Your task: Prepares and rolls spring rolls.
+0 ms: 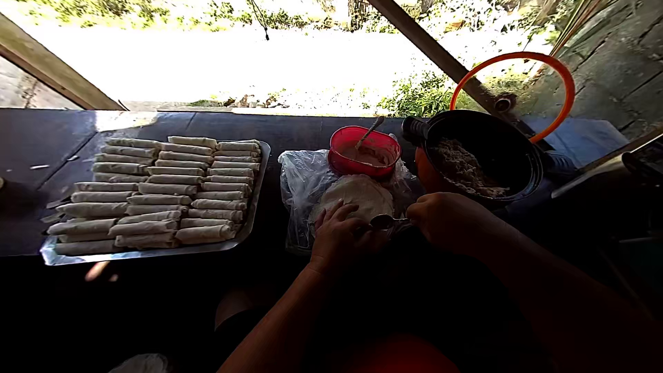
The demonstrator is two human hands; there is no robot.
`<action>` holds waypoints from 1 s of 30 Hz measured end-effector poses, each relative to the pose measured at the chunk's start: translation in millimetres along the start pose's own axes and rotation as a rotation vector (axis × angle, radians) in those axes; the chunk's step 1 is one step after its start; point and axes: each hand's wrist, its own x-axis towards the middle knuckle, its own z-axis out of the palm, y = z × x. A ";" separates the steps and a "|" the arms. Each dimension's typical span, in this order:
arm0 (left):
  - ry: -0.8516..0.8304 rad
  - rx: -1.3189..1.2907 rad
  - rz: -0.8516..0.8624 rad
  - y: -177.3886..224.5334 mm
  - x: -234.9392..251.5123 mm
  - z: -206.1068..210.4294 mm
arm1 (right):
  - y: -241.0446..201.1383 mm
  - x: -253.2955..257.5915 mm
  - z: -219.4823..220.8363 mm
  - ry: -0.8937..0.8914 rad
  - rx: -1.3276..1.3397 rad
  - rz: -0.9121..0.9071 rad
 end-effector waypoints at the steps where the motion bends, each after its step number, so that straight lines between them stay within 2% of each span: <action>1: 0.007 -0.008 -0.002 0.8 -0.5 -0.2 | 0.4 -0.1 -1.2 -0.010 0.002 0.009; 7: -0.013 -0.020 -0.019 4.1 2.4 -1.0 | 3.9 -0.9 -5.3 -0.011 0.008 0.036; 13: -0.022 0.016 -0.010 2.7 5.4 0.2 | 9.1 -7.8 -4.0 0.197 -0.058 -0.027; 21: -0.035 -0.038 0.084 -32.1 -3.7 -16.3 | 10.6 0.2 8.6 0.234 -0.063 -0.186; 30: 0.013 -0.214 0.128 -55.0 -8.1 -30.9 | 17.8 -2.5 2.9 0.337 -0.058 -0.211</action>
